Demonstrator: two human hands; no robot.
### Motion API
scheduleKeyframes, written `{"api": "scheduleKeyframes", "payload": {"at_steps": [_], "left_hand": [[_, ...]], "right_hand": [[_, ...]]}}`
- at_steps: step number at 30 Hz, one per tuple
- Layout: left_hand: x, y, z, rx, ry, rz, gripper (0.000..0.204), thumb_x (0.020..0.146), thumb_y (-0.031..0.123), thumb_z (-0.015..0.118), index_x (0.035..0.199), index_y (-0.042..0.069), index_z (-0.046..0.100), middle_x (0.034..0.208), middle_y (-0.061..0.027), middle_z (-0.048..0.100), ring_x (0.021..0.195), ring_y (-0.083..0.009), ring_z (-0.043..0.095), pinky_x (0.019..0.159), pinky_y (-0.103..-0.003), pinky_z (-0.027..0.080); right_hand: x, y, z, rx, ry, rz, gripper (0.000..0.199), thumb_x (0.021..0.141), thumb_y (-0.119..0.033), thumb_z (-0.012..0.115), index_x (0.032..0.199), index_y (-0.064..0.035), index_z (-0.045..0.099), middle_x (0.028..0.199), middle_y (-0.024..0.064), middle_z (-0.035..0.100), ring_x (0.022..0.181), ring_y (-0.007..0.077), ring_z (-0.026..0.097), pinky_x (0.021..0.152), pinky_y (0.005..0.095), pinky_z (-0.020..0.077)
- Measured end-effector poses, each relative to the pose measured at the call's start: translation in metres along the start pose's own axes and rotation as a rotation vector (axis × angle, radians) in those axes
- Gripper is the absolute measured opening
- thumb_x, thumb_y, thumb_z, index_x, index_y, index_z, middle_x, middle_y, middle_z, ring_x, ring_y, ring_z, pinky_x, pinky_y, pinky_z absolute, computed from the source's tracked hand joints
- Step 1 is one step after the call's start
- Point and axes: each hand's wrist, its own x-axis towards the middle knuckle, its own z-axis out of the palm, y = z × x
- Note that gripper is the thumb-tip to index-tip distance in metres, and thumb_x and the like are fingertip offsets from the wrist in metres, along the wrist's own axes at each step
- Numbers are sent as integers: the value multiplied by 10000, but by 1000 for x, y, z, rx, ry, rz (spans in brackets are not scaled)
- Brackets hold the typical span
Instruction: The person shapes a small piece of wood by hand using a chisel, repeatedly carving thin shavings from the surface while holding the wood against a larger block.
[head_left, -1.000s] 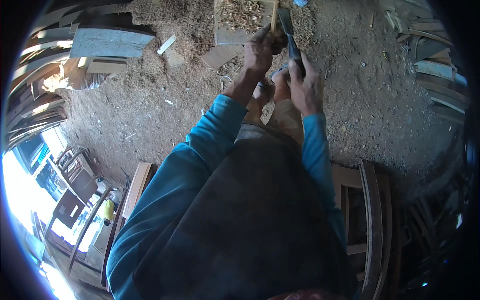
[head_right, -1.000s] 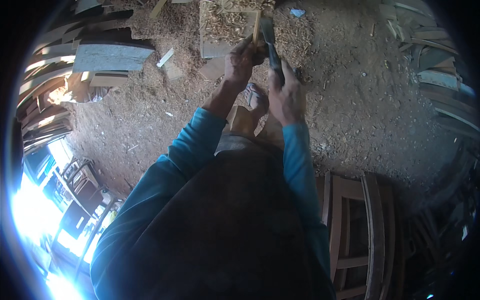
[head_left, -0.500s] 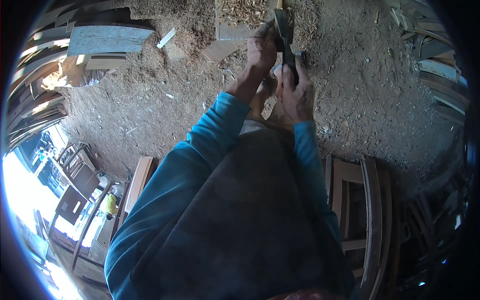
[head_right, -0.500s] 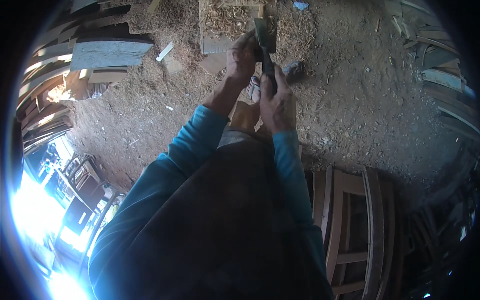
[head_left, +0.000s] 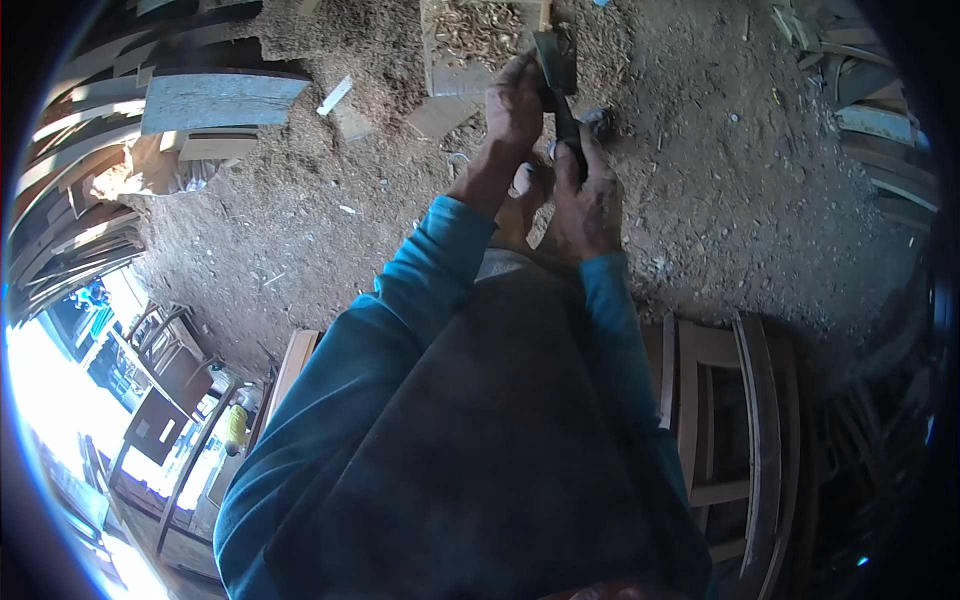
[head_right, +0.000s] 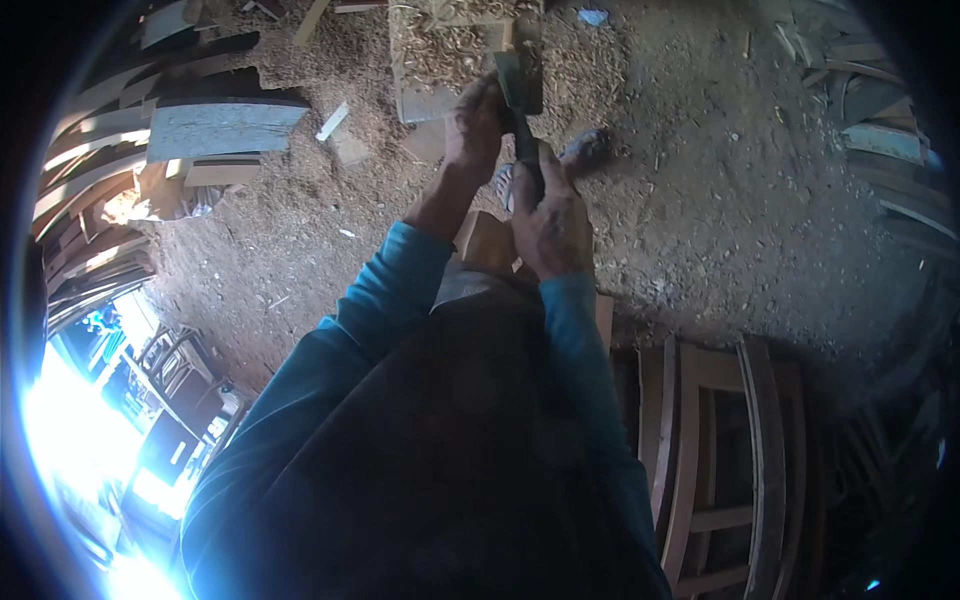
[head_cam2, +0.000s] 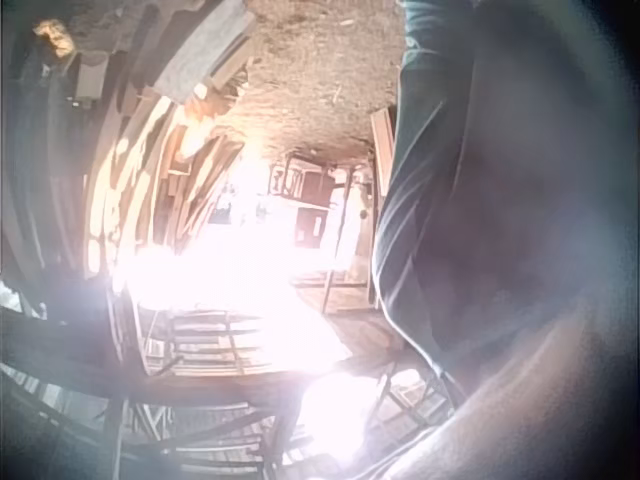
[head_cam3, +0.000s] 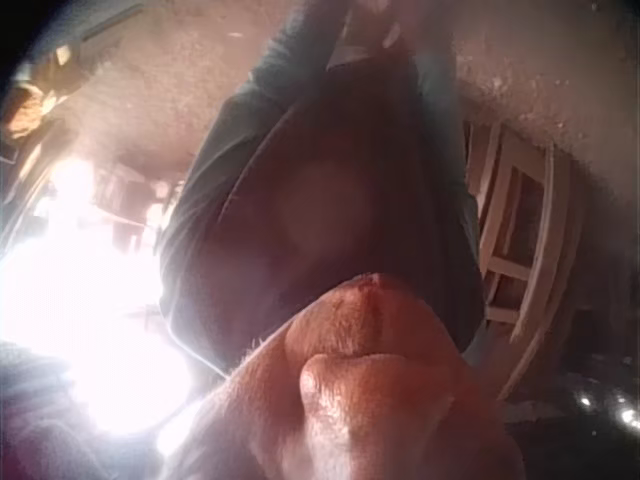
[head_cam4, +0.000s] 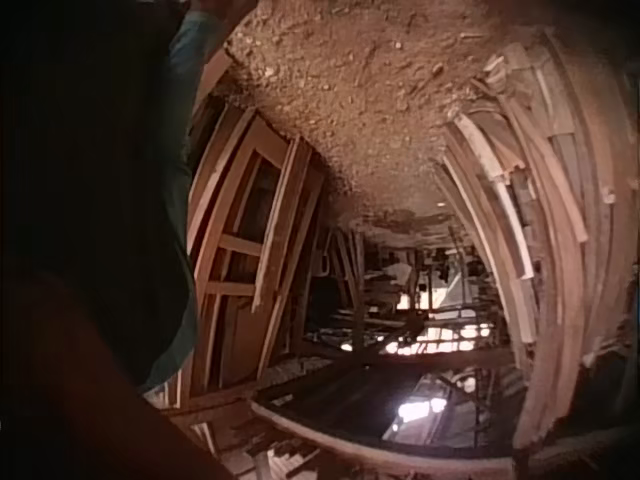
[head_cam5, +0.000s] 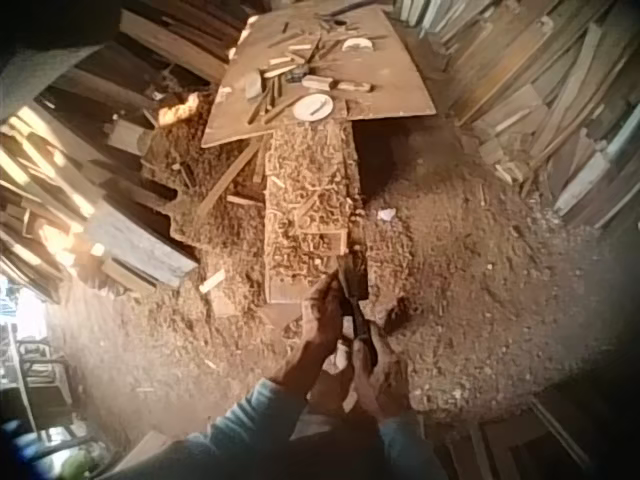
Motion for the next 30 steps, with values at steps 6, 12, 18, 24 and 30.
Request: {"api": "scheduleKeyframes", "payload": {"at_steps": [6,12,18,24,30], "left_hand": [[-9,4,0,106,-99,9,365,1097,219,515,1381,-5,572,1029,-61,701,868,-153,684,725,-300,574],[-6,7,14,222,1,71,345,1074,185,510,1316,-24,639,902,-58,705,770,-115,643,680,-294,544],[-7,9,0,166,35,23,338,1077,175,509,1337,-8,625,908,-65,712,762,-132,671,679,-299,563],[-11,11,1,114,-135,27,388,1084,195,547,1389,-45,566,1061,-80,708,879,-141,674,829,-300,578],[-14,21,-2,289,-229,59,431,1078,203,563,1431,-43,537,1083,-64,707,899,-110,646,822,-288,555]], "right_hand": [[14,2,-14,52,-87,1,472,1032,-344,555,1395,-44,583,1152,293,691,1060,458,689,881,495,549],[50,-1,6,21,68,-42,519,1032,-385,546,1399,-19,577,1186,322,674,1108,464,673,921,520,552],[16,-9,-4,79,-89,-38,500,1036,-348,539,1394,-1,567,1170,313,684,1075,459,688,892,495,568],[62,17,-8,-30,-28,-22,536,1012,-409,566,1389,-28,594,1195,264,701,1092,438,688,934,482,545],[62,3,-20,-2,-85,-13,516,1011,-390,571,1382,-33,597,1180,260,705,1068,425,702,916,472,553]]}}
